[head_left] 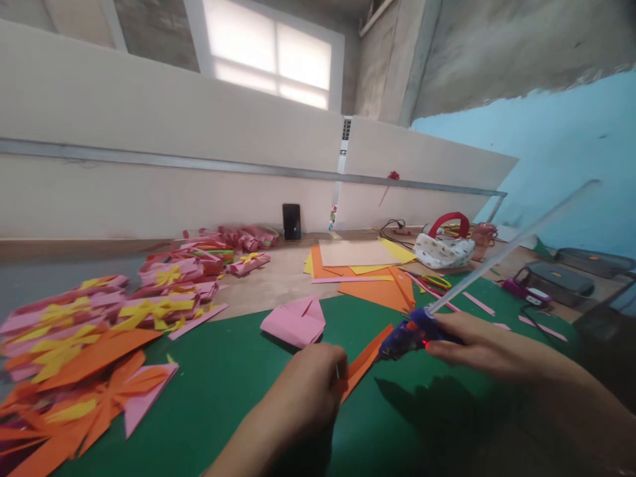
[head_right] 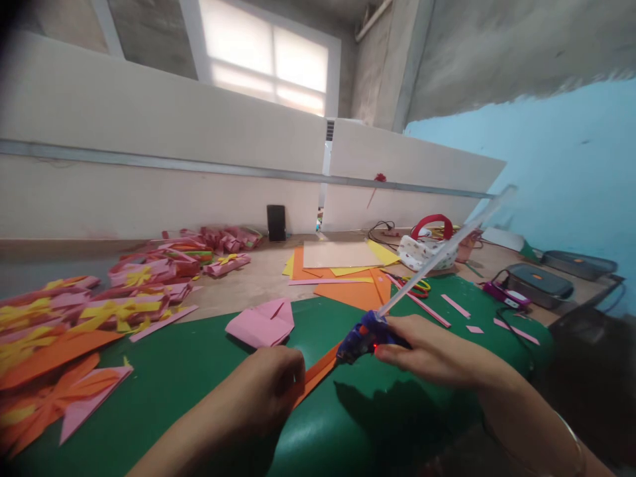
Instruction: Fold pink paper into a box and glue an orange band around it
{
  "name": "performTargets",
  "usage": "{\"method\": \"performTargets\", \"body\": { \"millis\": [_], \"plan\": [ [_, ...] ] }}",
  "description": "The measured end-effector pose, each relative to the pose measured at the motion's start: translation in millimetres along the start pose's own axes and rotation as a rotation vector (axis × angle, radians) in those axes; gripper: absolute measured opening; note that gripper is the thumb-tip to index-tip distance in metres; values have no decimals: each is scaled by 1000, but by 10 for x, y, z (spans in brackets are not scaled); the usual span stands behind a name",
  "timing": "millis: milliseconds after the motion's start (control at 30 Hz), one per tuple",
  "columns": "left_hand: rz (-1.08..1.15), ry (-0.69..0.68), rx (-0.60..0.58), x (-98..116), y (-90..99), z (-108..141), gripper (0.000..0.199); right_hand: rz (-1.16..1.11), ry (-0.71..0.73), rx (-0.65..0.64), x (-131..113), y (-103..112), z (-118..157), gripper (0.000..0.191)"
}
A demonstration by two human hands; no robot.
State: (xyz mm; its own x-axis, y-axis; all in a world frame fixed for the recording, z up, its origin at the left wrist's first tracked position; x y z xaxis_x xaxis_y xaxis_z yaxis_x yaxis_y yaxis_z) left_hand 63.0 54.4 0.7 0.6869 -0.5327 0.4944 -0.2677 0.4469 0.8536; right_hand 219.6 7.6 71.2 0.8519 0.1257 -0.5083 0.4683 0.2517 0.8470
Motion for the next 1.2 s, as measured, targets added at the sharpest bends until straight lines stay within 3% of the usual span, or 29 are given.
{"method": "performTargets", "body": {
  "millis": [100,300,533,733,1033,1200],
  "plan": [
    [17,-81,112,25,23,-48,13,-17,11,-27,-173,-92,-8,29],
    [48,-123,136,29,-43,-101,15,6,-41,-62,-233,-307,-138,27],
    [61,-130,132,42,-23,-104,14,68,-60,15,8,-123,-117,27],
    [75,-112,95,16,-51,-104,15,66,-79,-14,184,-54,-119,27],
    [55,-100,86,30,-39,-91,13,41,-74,26,235,59,-182,29],
    [71,-105,86,39,-28,-80,12,21,-47,-50,181,-46,-232,29]
  ]
}}
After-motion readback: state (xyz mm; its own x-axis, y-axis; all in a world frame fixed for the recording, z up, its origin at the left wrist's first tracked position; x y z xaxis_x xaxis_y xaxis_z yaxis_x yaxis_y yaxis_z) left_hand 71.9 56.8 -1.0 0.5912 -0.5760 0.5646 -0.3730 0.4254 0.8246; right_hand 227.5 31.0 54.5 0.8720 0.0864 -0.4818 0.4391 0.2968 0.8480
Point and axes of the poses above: each hand's wrist, its own z-axis away from the middle knuckle, its own y-axis out of the back of the hand, x = y × z, the point moved 10 cm from there along -z, towards the middle knuckle, and after that the axes turned 6 degrees about -z, right-handed, at the moved point
